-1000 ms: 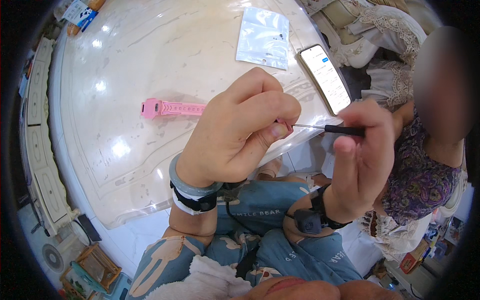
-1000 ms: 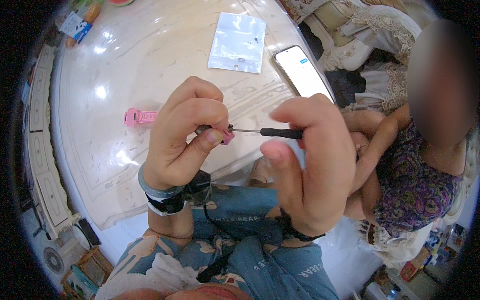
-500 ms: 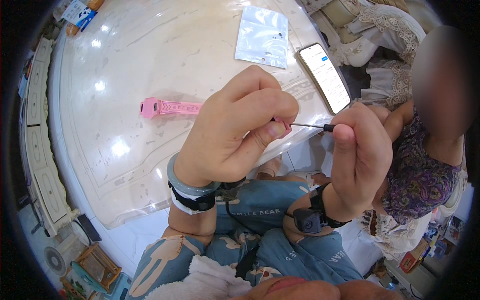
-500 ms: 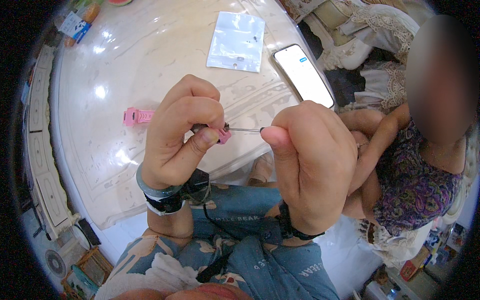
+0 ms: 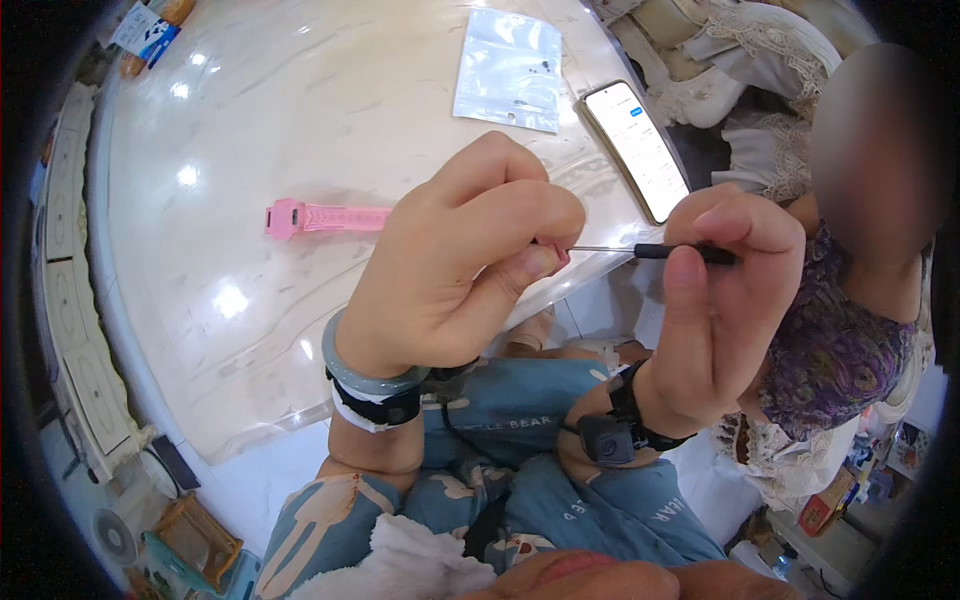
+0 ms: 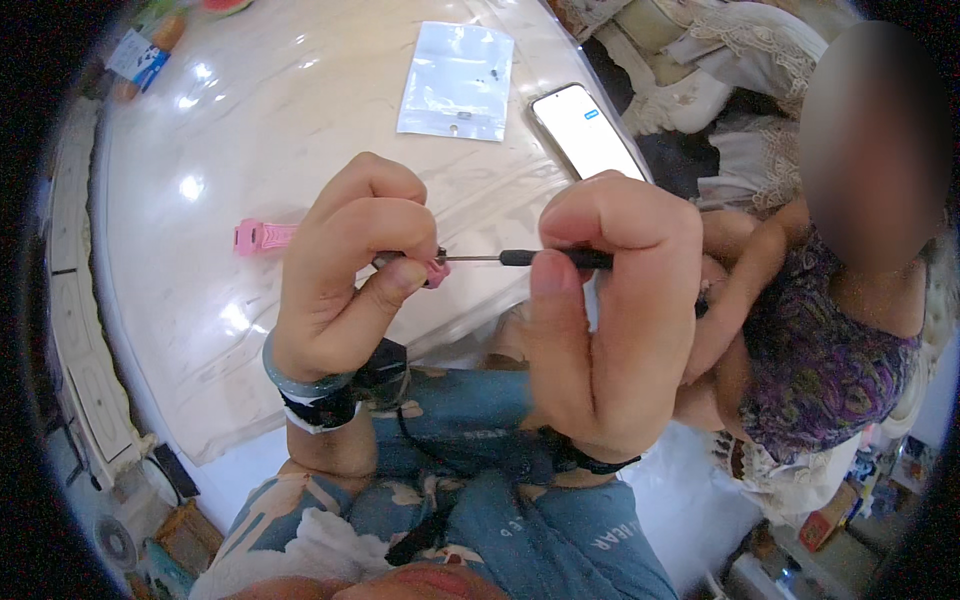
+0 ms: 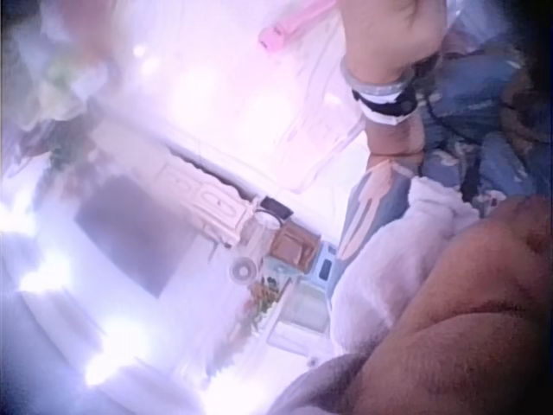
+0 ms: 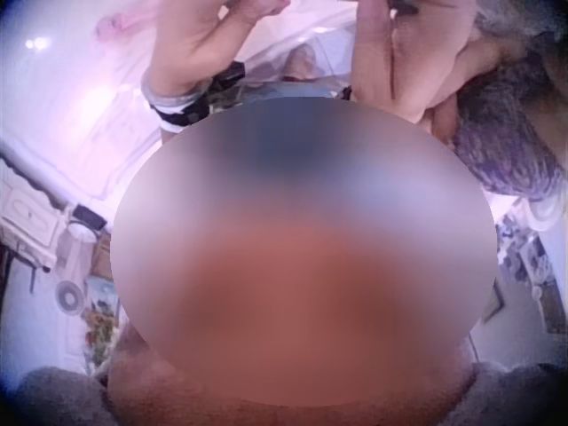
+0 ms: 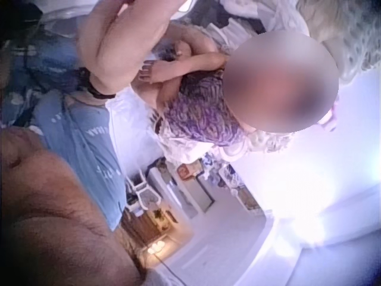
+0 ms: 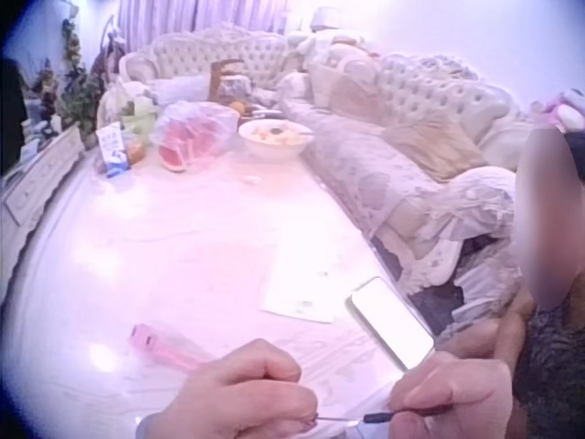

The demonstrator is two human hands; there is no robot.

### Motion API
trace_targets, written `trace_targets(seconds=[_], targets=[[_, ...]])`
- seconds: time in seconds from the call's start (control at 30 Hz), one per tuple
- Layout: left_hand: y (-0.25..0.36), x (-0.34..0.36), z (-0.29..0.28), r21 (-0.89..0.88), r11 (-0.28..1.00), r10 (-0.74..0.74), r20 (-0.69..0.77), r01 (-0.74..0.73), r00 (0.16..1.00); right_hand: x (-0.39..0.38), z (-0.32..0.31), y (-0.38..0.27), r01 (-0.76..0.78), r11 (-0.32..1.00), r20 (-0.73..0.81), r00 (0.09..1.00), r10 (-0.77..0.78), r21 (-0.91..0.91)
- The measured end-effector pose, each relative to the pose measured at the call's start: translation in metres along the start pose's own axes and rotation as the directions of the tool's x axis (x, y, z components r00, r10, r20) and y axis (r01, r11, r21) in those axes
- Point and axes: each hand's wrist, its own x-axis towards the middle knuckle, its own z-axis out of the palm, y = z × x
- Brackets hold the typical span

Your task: The person uses a small screwdriver to remove and replace screws on a pink smartwatch, opening the back cover and checking the internal components.

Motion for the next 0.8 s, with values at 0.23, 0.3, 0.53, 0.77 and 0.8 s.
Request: trace_targets(seconds=[0.23, 0.3, 0.53, 0.77, 0.8], targets=[[0.004, 0.001, 0.000, 0.055, 0.997, 0.062, 0.010, -0.063, 0.998, 0.012, 0.004, 0.009, 0.190, 0.912, 0.068, 0.971, -0.229, 0.363], [0.005, 0.000, 0.000, 0.019, 1.000, 0.015, 0.002, -0.015, 1.000, 0.008, 0.002, 0.009, 0.224, 0.880, 0.025, 0.966, -0.258, 0.419], [0.004, 0.000, -0.001, 0.092, 0.992, 0.087, 0.022, -0.088, 0.996, 0.008, -0.020, 0.010, 0.084, 0.992, 0.221, 0.970, -0.104, 0.097], [0.005, -0.001, 0.001, 0.097, 0.991, 0.091, 0.015, -0.092, 0.996, 0.016, -0.032, 0.002, 0.253, 0.933, 0.353, 0.923, -0.153, -0.256], [0.006, 0.000, 0.002, 0.094, 0.991, 0.093, 0.017, -0.094, 0.996, 0.014, -0.030, 0.003, 0.275, 0.911, 0.361, 0.919, -0.156, -0.306]])
